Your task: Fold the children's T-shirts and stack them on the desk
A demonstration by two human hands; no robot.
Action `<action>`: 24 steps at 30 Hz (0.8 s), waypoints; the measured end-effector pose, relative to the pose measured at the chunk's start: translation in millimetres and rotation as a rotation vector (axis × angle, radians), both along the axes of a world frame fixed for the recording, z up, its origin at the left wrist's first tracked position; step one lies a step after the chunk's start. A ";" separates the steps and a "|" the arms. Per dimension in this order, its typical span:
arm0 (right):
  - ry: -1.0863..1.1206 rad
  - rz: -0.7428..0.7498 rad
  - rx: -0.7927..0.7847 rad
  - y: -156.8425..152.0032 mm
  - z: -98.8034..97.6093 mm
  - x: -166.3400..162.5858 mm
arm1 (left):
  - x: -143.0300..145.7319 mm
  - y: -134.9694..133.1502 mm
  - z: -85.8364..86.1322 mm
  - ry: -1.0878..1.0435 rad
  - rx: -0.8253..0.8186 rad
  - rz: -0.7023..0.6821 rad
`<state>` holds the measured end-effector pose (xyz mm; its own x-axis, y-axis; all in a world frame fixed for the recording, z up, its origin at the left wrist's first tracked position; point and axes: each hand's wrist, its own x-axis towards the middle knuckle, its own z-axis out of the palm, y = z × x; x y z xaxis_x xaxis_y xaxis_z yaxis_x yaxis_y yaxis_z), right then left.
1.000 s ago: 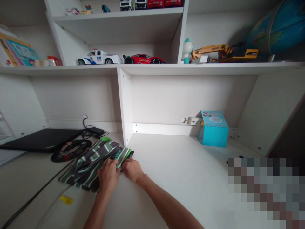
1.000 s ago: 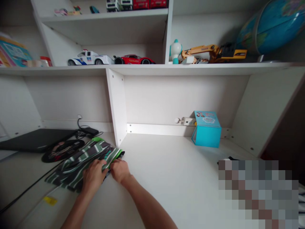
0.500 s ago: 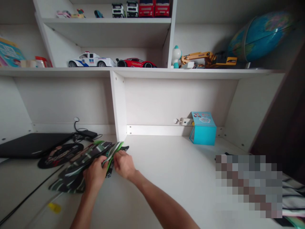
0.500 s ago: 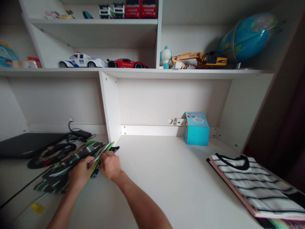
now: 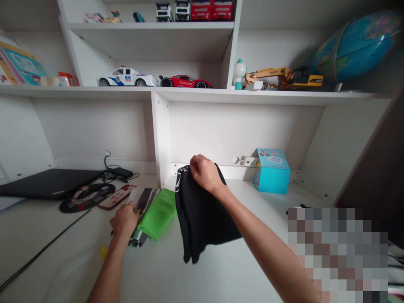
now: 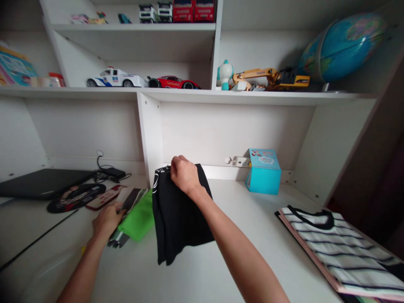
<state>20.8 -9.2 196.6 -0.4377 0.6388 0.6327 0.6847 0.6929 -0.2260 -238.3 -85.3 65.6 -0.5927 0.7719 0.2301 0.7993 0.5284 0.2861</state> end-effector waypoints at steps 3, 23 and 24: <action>-0.123 -0.106 -0.080 9.5 -8.1 14.9 | 27.0 1.3 14.9 0.037 0.231 -0.128; -0.068 0.125 -0.498 -50.6 -105.2 146.5 | 167.8 -21.2 19.3 -0.184 0.021 -0.970; 0.037 0.128 -0.498 -50.5 -93.6 152.1 | 172.3 -18.6 28.4 -0.235 0.104 -0.960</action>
